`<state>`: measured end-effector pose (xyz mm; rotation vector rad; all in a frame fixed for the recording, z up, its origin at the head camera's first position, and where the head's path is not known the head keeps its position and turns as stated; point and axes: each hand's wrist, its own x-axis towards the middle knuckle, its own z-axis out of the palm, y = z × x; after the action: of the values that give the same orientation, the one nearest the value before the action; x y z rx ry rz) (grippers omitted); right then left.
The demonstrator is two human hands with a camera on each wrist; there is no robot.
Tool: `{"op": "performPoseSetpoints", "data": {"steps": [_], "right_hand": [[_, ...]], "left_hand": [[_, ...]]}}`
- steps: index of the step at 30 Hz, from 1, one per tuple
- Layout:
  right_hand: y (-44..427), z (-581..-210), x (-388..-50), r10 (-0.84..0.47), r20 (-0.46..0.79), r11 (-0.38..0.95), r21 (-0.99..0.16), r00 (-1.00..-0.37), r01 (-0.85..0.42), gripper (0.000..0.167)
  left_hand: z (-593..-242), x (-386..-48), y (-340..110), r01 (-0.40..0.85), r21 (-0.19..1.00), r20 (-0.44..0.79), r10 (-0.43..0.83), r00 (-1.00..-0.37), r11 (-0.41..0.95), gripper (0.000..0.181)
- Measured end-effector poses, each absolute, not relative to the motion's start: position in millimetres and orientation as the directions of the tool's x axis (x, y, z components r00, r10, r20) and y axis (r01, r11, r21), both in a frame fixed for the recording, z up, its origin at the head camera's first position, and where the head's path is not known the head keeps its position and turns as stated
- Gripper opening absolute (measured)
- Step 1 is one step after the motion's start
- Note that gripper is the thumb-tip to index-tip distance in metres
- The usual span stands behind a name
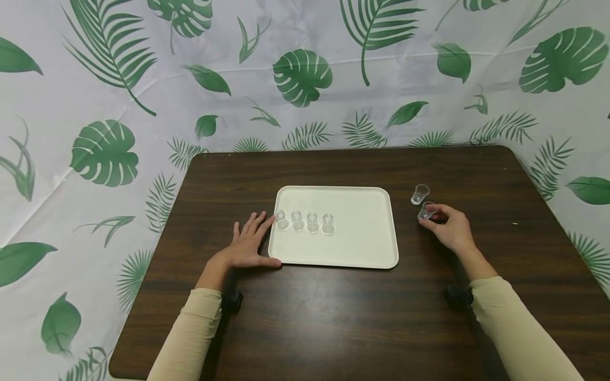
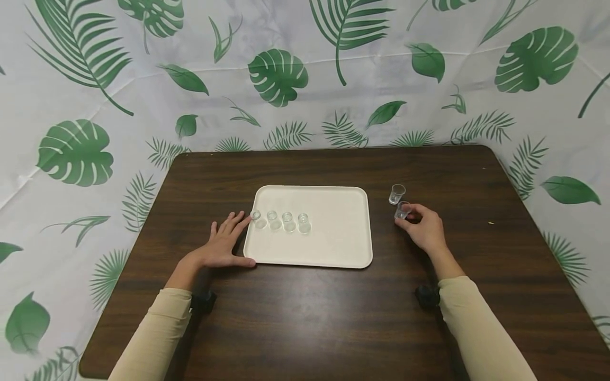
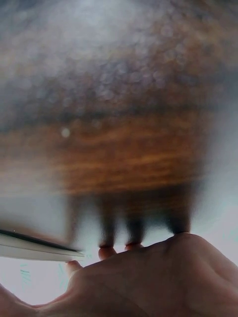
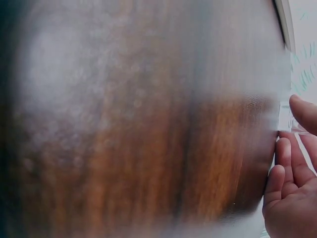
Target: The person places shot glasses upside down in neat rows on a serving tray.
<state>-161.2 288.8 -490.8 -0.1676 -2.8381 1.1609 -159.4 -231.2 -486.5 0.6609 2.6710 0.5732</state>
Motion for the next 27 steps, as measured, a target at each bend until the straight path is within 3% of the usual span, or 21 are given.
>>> {"op": "performPoseSetpoints", "data": {"steps": [27], "right_hand": [[289.4, -485.2, -162.2, 0.138, 0.045, 0.702, -0.709, -0.989, 0.066, 0.039]], "left_hand": [[-479.2, -161.5, -230.6, 0.363, 0.47, -0.228, 0.508, -0.831, 0.805, 0.117]]}}
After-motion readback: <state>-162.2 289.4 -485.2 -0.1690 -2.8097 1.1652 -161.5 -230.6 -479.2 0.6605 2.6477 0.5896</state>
